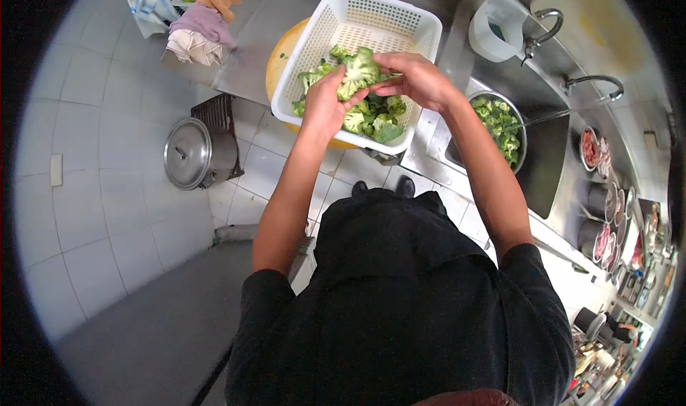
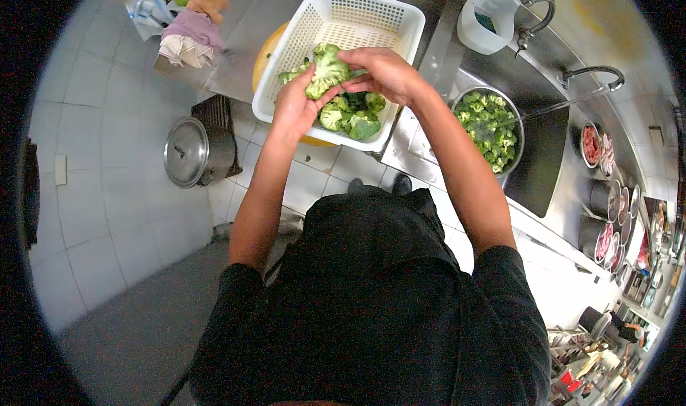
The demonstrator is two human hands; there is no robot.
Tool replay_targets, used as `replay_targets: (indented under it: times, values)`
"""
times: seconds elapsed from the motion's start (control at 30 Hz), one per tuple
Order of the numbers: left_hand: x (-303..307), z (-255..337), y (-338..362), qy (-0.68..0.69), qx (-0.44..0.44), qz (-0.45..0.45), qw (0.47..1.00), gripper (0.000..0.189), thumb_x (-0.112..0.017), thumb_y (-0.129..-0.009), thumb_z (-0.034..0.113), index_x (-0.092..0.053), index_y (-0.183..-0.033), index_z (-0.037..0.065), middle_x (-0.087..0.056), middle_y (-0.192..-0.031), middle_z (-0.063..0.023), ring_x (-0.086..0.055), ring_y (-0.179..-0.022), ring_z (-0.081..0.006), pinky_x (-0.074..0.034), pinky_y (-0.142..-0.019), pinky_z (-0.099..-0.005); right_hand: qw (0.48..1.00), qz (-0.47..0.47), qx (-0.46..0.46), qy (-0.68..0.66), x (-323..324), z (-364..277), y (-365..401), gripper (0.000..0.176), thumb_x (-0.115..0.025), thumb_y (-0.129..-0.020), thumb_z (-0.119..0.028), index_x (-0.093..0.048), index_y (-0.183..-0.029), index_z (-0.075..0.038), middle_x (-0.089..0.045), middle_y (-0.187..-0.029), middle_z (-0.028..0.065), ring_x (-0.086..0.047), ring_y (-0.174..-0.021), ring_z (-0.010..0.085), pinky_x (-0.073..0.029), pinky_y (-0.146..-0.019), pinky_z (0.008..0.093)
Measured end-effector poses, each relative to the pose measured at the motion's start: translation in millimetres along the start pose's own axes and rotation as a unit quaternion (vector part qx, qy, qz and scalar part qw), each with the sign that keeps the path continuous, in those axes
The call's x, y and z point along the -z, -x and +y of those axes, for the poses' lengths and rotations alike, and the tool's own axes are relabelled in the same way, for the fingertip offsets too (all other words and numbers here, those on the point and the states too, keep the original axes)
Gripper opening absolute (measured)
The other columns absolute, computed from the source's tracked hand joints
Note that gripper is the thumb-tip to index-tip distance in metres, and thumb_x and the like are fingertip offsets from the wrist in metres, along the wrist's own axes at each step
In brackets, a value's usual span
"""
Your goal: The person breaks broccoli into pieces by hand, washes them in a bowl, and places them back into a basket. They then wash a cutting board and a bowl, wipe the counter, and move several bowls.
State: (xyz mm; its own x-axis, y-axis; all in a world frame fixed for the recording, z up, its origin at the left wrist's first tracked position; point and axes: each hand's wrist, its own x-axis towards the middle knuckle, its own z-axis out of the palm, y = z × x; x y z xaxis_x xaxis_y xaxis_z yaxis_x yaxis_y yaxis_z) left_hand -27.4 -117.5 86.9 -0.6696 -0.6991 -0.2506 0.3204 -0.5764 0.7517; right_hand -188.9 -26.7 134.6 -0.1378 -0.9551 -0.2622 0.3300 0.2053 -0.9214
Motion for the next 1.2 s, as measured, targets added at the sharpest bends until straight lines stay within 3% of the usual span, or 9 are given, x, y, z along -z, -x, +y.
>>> replay_targets:
  times: [0.1,0.23,0.37,0.4,0.63,0.67,0.77,0.9,1.2]
  values:
    - [5.2,4.6,-1.5,0.043,0.039,0.007,0.998,0.03,-0.045,-0.094,0.018,-0.051,-0.119,0.003,-0.059,-0.111,-0.0104,-0.061,-0.095,-0.0212,-0.057,-0.073,-0.0377,0.983,0.003,0.038,0.178,-1.5,-5.9,5.6,0.051,-0.064,-0.085,-0.024,-0.049,-0.128,-0.002,-0.058,-0.111,0.0125,-0.057,-0.098,0.0186,-0.05,-0.081,0.0294]
    - [6.5,8.6,-0.4,-0.014,0.062,-0.017,0.998,0.031,-0.043,-0.094,0.019,-0.049,-0.12,0.002,-0.058,-0.112,-0.0121,-0.061,-0.095,-0.0224,-0.058,-0.071,-0.038,0.924,-0.002,0.196,0.329,-3.3,-2.8,5.9,0.061,-0.068,-0.077,-0.015,-0.047,-0.134,-0.013,-0.055,-0.122,0.0113,-0.056,-0.099,0.0214,-0.048,-0.085,0.0316]
    - [1.4,15.8,2.4,-0.097,0.091,-0.05,0.99,0.035,-0.046,-0.094,0.023,-0.048,-0.12,0.0,-0.059,-0.109,-0.0129,-0.063,-0.091,-0.0233,-0.058,-0.073,-0.0365,0.86,-0.004,0.222,0.46,-4.0,-2.7,2.1,0.049,-0.068,-0.073,-0.011,-0.058,-0.121,-0.011,-0.063,-0.107,0.0061,-0.058,-0.09,0.0174,-0.047,-0.08,0.0291]
    - [-2.4,17.8,3.7,-0.104,0.087,-0.046,0.99,0.036,-0.049,-0.093,0.022,-0.047,-0.122,0.0,-0.059,-0.108,-0.0125,-0.063,-0.09,-0.0225,-0.058,-0.073,-0.0359,0.869,0.023,0.208,0.449,-6.1,-2.3,5.4,0.037,-0.068,-0.072,-0.011,-0.063,-0.109,-0.006,-0.064,-0.093,0.0048,-0.057,-0.08,0.0145,-0.047,-0.073,0.0275]
    - [-8.7,7.6,16.9,-0.319,-0.097,-0.1,0.937,0.053,-0.067,-0.079,0.002,-0.046,-0.128,-0.003,-0.061,-0.103,-0.0096,-0.062,-0.085,-0.0138,-0.054,-0.073,-0.0269,0.907,0.073,0.194,0.366,0.6,6.0,13.4,0.028,-0.069,-0.069,-0.013,-0.058,-0.093,-0.005,-0.058,-0.082,0.0021,-0.051,-0.074,0.0117,-0.043,-0.066,0.0257]
    - [-10.1,3.2,16.2,-0.279,-0.131,-0.073,0.948,0.047,-0.071,-0.071,0.004,-0.057,-0.116,-0.001,-0.061,-0.09,-0.0067,-0.058,-0.081,-0.0092,-0.048,-0.066,-0.0228,0.91,0.07,0.187,0.363,-1.6,4.4,16.5,0.029,-0.069,-0.068,-0.015,-0.058,-0.092,-0.004,-0.058,-0.081,0.0037,-0.053,-0.076,0.0133,-0.044,-0.068,0.0269]
    - [-10.9,0.6,15.3,-0.317,-0.197,-0.096,0.923,0.041,-0.072,-0.071,0.006,-0.061,-0.109,-0.001,-0.061,-0.085,-0.0023,-0.055,-0.075,-0.0089,-0.046,-0.067,-0.023,0.916,0.062,0.194,0.345,-4.4,8.4,19.3,0.03,-0.07,-0.067,-0.017,-0.058,-0.092,-0.004,-0.059,-0.081,0.0054,-0.054,-0.077,0.0145,-0.045,-0.071,0.028]
    - [-11.8,1.5,17.5,-0.393,-0.239,-0.071,0.885,0.033,-0.073,-0.07,0.009,-0.063,-0.101,0.0,-0.06,-0.079,-0.0004,-0.051,-0.069,-0.0079,-0.044,-0.063,-0.0236,0.912,0.062,0.211,0.347,-5.0,11.0,22.0,0.024,-0.066,-0.07,-0.012,-0.056,-0.09,-0.005,-0.054,-0.078,-0.0012,-0.047,-0.071,0.0083,-0.039,-0.062,0.0239]
    - [-15.5,-5.6,20.0,-0.449,-0.286,-0.031,0.846,0.028,-0.073,-0.068,0.007,-0.064,-0.094,0.001,-0.056,-0.072,0.0017,-0.044,-0.063,-0.0047,-0.039,-0.055,-0.0229,0.909,0.095,0.239,0.327,-3.3,20.9,20.1,0.023,-0.069,-0.068,-0.014,-0.057,-0.082,-0.002,-0.053,-0.071,0.0011,-0.046,-0.064,0.0078,-0.039,-0.055,0.0241]
